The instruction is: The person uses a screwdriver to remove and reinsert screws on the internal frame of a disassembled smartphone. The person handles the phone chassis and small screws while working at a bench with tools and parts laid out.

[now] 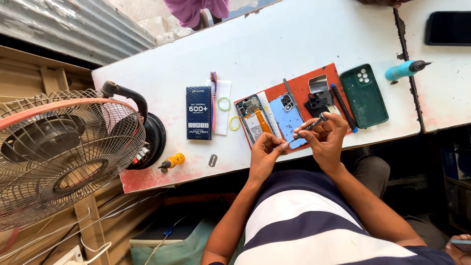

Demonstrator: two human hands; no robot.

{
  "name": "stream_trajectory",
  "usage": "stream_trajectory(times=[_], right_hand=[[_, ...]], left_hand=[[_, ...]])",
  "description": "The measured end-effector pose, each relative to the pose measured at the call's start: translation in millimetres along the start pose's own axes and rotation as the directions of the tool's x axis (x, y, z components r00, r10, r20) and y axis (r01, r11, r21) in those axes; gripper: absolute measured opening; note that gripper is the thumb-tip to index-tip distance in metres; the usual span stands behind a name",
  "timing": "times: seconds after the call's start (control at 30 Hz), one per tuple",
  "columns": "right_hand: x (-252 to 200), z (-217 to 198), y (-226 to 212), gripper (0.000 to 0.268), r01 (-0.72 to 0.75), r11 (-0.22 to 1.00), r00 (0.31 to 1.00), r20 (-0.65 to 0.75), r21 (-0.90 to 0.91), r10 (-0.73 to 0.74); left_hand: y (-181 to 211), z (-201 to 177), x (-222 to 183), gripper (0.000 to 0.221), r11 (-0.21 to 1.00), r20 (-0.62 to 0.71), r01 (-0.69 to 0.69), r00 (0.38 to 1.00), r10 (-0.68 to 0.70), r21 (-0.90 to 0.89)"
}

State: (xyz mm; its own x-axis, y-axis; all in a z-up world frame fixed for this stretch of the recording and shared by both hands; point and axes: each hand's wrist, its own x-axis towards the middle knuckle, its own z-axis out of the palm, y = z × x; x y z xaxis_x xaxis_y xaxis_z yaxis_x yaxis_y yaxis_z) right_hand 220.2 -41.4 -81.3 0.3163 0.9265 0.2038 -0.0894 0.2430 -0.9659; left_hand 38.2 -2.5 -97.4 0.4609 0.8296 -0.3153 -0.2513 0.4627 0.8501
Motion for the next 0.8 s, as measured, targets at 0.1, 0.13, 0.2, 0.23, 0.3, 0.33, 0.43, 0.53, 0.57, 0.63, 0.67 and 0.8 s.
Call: stream_trajectory(times=[0.1, 0.13, 0.2, 0.23, 0.3, 0.33, 0.43, 0.53, 0.57, 0.63, 0.67, 0.8], right_hand=[[3, 1, 0, 0.063, 0.001, 0.997, 1.0, 0.018, -0.079, 0.0], [3, 0, -1, 0.062, -0.002, 0.996, 0.999, 0.042, -0.09, 0.006], [3, 2, -1, 0.058, -0.015, 0.995, 0.997, 0.077, -0.094, 0.022], [3, 3, -1, 0.056, -0.023, 0.995, 0.996, 0.087, -0.092, 0.031], [1, 6, -1, 0.053, -0.04, 0.996, 0.995, 0.088, -0.083, 0.048], [0, 8, -1, 0.053, -0.049, 0.996, 0.995, 0.079, -0.075, 0.055], [-3, 12, 0, 0.053, -0.057, 0.997, 0.997, 0.053, -0.052, 0.06], [3, 15, 2, 0.053, -0.032, 0.997, 0.998, 0.054, -0.07, 0.036], [-2, 13, 0, 0.053, -0.039, 0.995, 0.998, 0.055, -0.091, 0.044], [-5, 12, 2, 0.053, -0.027, 0.996, 0.998, 0.056, -0.091, 0.033], [-3, 13, 6, 0.053, -0.025, 0.995, 0.998, 0.055, -0.092, 0.03], [-5, 15, 14, 0.056, 0.038, 0.992, 0.996, 0.079, -0.119, -0.029]], left_hand=[[-1, -1, -1, 0.017, 0.999, -0.033, -0.032, 0.999, 0.033, 0.028], [-1, 0, -1, 0.017, 0.998, -0.048, -0.047, 0.998, 0.049, 0.037], [2, -2, -4, 0.016, 0.99, -0.087, -0.072, 0.993, 0.083, 0.12], [4, -2, -6, 0.014, 0.978, -0.106, -0.082, 0.989, 0.103, 0.189], [10, -2, -9, 0.012, 0.941, -0.124, -0.101, 0.981, 0.148, 0.324], [13, -2, -11, 0.011, 0.914, -0.123, -0.112, 0.978, 0.171, 0.389], [22, -1, -15, 0.01, 0.857, -0.123, -0.129, 0.968, 0.217, 0.499], [32, -1, -14, 0.009, 0.823, -0.086, -0.201, 0.954, 0.288, 0.532], [32, 2, -19, 0.008, 0.821, -0.071, -0.218, 0.952, 0.299, 0.528], [30, 1, -21, 0.006, 0.819, -0.076, -0.21, 0.953, 0.294, 0.534], [30, -1, -20, 0.006, 0.82, -0.078, -0.203, 0.955, 0.288, 0.535], [29, -5, -19, 0.008, 0.612, 0.071, -0.385, 0.879, 0.472, 0.69]])
